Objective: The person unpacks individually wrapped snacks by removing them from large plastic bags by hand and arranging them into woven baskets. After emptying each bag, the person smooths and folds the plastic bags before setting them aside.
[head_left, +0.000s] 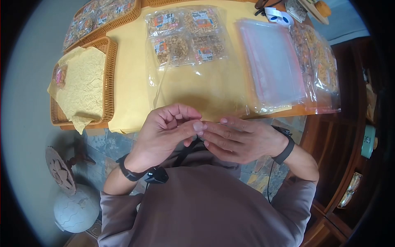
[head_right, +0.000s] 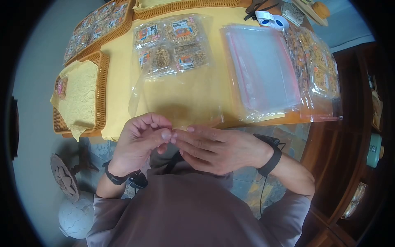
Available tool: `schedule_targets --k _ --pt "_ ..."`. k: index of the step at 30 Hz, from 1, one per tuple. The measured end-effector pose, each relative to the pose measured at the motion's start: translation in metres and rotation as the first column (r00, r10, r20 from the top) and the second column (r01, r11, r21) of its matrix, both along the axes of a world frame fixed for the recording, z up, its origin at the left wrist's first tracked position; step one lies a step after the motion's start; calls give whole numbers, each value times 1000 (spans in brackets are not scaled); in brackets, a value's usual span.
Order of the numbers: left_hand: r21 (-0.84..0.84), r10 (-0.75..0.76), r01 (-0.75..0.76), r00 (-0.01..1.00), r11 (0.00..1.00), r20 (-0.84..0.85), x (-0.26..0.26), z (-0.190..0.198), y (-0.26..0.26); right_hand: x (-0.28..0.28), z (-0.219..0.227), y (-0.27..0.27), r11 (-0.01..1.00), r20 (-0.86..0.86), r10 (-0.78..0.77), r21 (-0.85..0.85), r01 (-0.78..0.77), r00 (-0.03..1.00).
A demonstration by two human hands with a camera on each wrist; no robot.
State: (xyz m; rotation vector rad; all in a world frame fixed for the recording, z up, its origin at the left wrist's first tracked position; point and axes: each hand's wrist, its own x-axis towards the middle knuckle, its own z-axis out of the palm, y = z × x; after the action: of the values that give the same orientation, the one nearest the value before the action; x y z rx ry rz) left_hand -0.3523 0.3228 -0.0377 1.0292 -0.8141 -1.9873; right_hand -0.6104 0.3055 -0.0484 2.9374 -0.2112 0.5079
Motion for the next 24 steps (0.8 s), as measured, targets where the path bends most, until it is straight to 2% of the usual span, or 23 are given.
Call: schedule_targets --k 1,2,4,5,8,10,19,24 --pt "-35 -2 5 998 999 70 -2 0 1 0 2 0 1000 -12 6 -11 -6 1000" --pt "-34 -2 5 998 999 69 -4 -1 2 1 3 0 1000 -25 11 -19 -11 1000" --pt "-148 73 -39 971 988 230 -9 -3 5 2 6 2 999 -43 -6 -32 4 999" --pt "-147 73 -40 971 988 229 -11 -4 7 3 6 3 999 -58 -22 -45 19 998" --pt "-191 99 -63 978 980 183 -12 -6 6 3 5 4 999 -23 -35 -22 35 999" --pt "13 34 -33 989 999 -144 -4 -6 1 3 1 6 999 9 -40 -12 40 999" --pt "28 25 -18 968 999 -251 3 -14 7 0 -4 11 994 74 -107 28 105 991" --pt "46 50 -40 970 998 -236 2 -11 9 -1 -5 13 991 74 -131 45 128 989"
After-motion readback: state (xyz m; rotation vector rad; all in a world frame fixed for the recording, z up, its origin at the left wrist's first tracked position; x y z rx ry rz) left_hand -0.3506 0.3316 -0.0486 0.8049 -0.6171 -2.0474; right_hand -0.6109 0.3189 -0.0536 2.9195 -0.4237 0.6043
